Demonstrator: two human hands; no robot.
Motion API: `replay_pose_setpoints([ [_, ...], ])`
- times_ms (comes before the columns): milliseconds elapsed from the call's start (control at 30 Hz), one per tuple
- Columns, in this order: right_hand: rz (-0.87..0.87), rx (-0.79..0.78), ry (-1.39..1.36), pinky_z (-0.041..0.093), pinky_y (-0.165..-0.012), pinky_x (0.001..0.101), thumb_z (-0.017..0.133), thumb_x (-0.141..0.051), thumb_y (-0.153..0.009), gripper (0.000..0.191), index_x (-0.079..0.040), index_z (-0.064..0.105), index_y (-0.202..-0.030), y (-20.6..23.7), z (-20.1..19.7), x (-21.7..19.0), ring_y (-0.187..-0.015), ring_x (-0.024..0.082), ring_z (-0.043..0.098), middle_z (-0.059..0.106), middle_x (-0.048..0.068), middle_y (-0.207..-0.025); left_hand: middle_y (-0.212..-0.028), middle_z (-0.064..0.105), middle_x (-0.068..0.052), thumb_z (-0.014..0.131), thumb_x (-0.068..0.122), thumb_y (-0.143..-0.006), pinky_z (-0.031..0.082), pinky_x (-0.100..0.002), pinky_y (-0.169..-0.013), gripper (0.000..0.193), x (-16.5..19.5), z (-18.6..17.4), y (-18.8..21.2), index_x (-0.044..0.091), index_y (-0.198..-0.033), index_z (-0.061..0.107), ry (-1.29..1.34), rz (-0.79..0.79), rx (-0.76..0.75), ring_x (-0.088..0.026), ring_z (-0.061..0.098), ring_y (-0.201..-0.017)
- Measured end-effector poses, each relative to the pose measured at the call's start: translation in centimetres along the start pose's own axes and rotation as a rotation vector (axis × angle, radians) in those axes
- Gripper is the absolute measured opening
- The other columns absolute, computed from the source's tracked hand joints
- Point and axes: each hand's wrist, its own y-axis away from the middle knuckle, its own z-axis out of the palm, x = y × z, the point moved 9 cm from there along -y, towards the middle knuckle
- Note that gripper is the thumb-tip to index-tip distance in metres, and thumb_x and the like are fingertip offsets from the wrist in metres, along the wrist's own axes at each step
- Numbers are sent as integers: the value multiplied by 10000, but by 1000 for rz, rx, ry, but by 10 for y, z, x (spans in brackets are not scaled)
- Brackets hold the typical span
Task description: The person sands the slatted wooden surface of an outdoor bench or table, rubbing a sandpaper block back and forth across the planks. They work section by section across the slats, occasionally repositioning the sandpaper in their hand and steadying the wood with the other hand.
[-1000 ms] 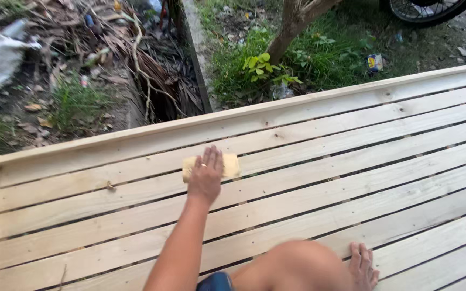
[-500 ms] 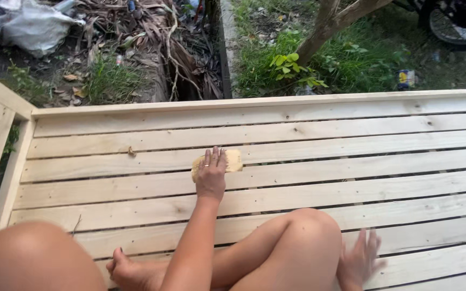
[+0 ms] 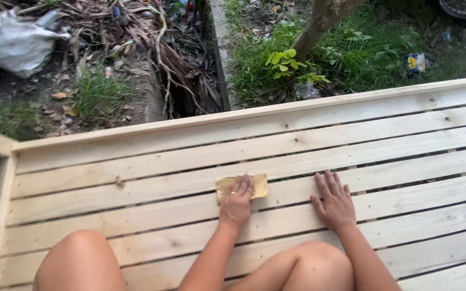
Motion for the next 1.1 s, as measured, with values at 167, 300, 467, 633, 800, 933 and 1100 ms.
replay_pose_setpoints([
  [167, 443, 244, 33, 170, -1225, 649, 455, -442, -996, 623, -212, 392, -1572, 13, 3, 63, -1592, 290, 217, 281, 87, -1700, -1524, 522, -132, 623, 218, -902, 391, -505, -1127, 571, 71, 52, -73, 52, -1442, 537, 168, 192, -102, -321, 445, -1446],
  [300, 653, 267, 5, 143, -1218, 649, 464, -446, -990, 680, -132, 373, -1586, 19, 19, 92, -1574, 315, 209, 277, 128, -1690, -1549, 528, -102, 615, 225, -902, 392, -488, -1132, 554, 143, 86, -147, 82, -1435, 561, 147, 320, -71, -279, 478, -1446],
  [467, 662, 190, 51, 133, -1211, 625, 452, -421, -961, 672, -178, 367, -1582, 18, 30, 92, -1555, 293, 210, 271, 88, -1683, -1510, 558, -114, 647, 223, -913, 398, -478, -1146, 506, 137, 87, -131, 65, -1392, 605, 219, 329, -90, -289, 492, -1431],
  [633, 488, 141, 85, 161, -1198, 616, 444, -397, -953, 652, -204, 363, -1571, 5, 33, 73, -1540, 279, 221, 281, 45, -1673, -1476, 579, -125, 672, 170, -861, 381, -498, -1106, 526, 62, 48, -54, 63, -1373, 615, 259, 204, -118, -309, 494, -1403],
  [800, 510, 156, 45, 186, -1209, 580, 463, -392, -963, 634, -231, 371, -1568, 4, 33, 71, -1537, 273, 247, 294, 26, -1670, -1515, 537, -137, 655, 164, -858, 369, -502, -1127, 565, 81, 75, -75, 45, -1404, 574, 224, 208, -116, -322, 467, -1415],
  [933, 552, 128, 6, 187, -1213, 556, 492, -354, -941, 631, -256, 392, -1556, 4, 36, 70, -1533, 249, 264, 311, 6, -1659, -1513, 528, -142, 636, 233, -914, 344, -509, -1138, 535, 120, 127, -137, 42, -1410, 570, 236, 263, -123, -320, 461, -1424],
  [1100, 553, 179, -15, 193, -1231, 534, 529, -405, -938, 659, -249, 386, -1562, 1, 31, 64, -1535, 226, 277, 331, 7, -1652, -1527, 535, -126, 582, 217, -956, 364, -482, -1150, 481, 129, 140, -150, 56, -1410, 579, 211, 293, -139, -304, 466, -1440],
])
